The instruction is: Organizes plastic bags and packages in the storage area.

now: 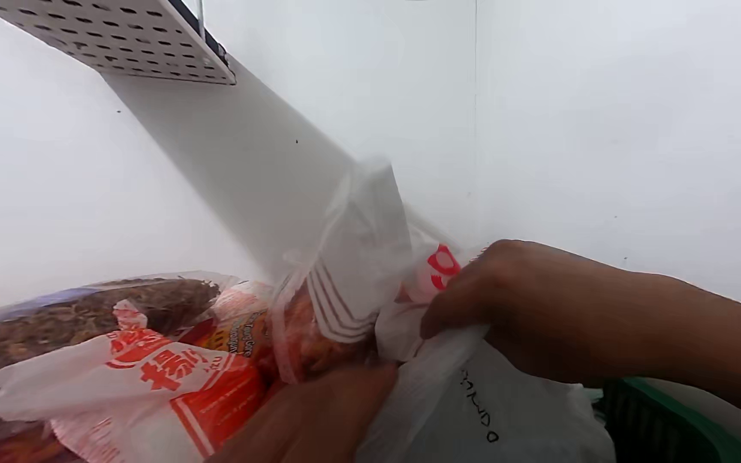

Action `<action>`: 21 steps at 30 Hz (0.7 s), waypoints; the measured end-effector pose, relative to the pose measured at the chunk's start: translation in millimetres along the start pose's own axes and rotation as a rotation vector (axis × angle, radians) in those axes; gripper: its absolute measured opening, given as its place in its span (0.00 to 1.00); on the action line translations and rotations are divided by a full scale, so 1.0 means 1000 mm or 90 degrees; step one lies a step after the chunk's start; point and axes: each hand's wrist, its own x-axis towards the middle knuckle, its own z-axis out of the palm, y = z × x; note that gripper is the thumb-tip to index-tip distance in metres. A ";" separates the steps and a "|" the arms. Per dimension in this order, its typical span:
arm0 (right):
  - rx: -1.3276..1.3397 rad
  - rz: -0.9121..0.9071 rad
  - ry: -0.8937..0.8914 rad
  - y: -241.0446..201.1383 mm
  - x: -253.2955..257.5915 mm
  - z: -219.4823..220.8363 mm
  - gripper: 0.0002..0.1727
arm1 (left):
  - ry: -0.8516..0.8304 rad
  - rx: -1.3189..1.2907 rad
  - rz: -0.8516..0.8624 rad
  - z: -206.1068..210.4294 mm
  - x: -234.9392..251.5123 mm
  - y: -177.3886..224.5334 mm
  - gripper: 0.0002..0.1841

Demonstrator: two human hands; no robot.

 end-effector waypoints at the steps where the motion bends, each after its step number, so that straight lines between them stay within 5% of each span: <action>1: 0.040 0.000 -0.001 0.001 0.001 -0.002 0.16 | -0.025 -0.009 -0.036 0.006 0.021 0.000 0.49; 4: 0.150 0.038 -0.054 -0.004 0.001 -0.008 0.08 | -0.043 0.003 -0.123 0.028 0.055 0.011 0.52; 8: 0.233 0.114 -0.082 -0.005 -0.008 -0.036 0.04 | -0.131 0.022 -0.194 0.040 0.069 0.009 0.22; 12: 0.267 0.148 -0.268 -0.005 -0.017 -0.036 0.13 | -0.044 -0.180 -0.133 0.036 0.059 -0.007 0.07; 14: 0.252 0.099 -0.368 -0.010 -0.015 -0.019 0.17 | -0.039 -0.329 -0.094 0.033 0.053 -0.013 0.05; 16: 0.216 0.040 -0.411 -0.015 -0.013 -0.007 0.10 | -0.062 -0.406 -0.063 0.031 0.049 -0.015 0.05; 21: 0.155 0.049 -0.332 -0.016 -0.013 -0.020 0.03 | -0.150 -0.471 -0.116 0.026 0.049 -0.001 0.12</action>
